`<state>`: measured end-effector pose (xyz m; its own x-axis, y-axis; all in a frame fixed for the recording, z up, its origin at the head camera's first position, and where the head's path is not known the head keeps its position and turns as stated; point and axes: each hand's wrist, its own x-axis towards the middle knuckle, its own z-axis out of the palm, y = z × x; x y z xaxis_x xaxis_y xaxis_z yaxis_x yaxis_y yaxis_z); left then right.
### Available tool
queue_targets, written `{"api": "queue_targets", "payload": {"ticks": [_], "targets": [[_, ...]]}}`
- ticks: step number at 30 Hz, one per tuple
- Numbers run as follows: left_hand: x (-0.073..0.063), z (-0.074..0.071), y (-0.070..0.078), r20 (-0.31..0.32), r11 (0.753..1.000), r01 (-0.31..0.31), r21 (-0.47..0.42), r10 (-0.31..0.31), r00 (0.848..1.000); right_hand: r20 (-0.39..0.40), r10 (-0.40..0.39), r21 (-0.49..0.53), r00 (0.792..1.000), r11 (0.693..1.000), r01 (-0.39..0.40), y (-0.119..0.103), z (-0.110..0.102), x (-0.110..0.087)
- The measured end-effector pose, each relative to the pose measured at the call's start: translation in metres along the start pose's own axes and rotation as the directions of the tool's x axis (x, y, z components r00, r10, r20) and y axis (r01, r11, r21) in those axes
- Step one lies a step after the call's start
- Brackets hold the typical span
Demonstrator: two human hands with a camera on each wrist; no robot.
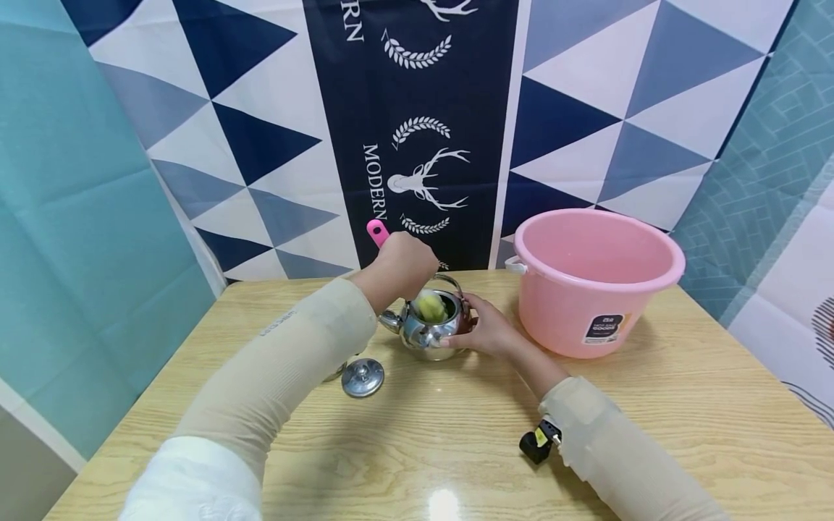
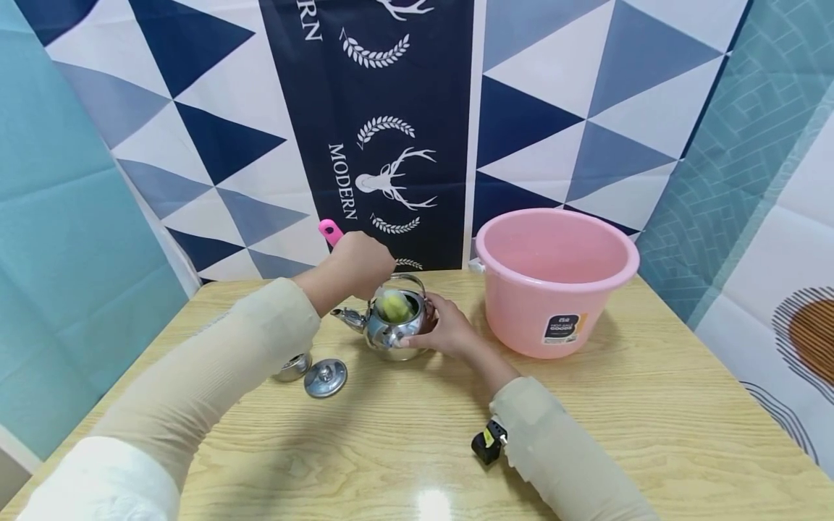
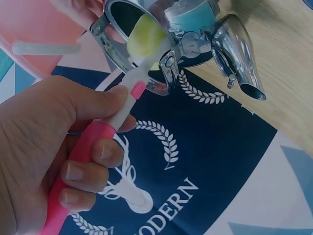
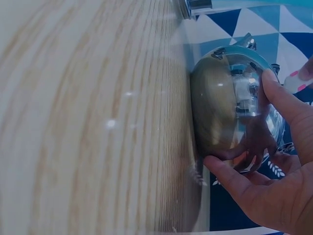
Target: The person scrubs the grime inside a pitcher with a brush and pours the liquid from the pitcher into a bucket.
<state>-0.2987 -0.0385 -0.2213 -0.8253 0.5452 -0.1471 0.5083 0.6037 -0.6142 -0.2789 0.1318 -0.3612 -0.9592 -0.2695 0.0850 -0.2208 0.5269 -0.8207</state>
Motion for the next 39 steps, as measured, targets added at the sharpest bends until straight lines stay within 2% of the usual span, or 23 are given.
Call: {"api": "queue_targets", "payload": {"ticks": [8,19,34,39], "targets": [[0.004,0.001,-0.001,-0.023,1.000,-0.026,-0.015,0.026,0.999,0.002,-0.018,0.006,1.000,1.000,0.018,0.000,0.002,0.001],[0.006,-0.013,0.011,-0.066,0.997,-0.082,-0.009,0.082,0.995,0.012,-0.048,0.035,0.999,0.998,0.047,-0.002,-0.001,0.000],[-0.004,-0.015,0.020,-0.076,0.989,-0.146,-0.020,0.144,0.987,0.023,-0.051,0.043,0.998,0.998,0.050,0.001,0.000,0.001],[-0.010,-0.016,0.021,-0.055,0.987,-0.159,-0.030,0.157,0.986,0.029,-0.047,0.045,0.998,0.998,0.045,0.001,-0.001,0.000]]}}
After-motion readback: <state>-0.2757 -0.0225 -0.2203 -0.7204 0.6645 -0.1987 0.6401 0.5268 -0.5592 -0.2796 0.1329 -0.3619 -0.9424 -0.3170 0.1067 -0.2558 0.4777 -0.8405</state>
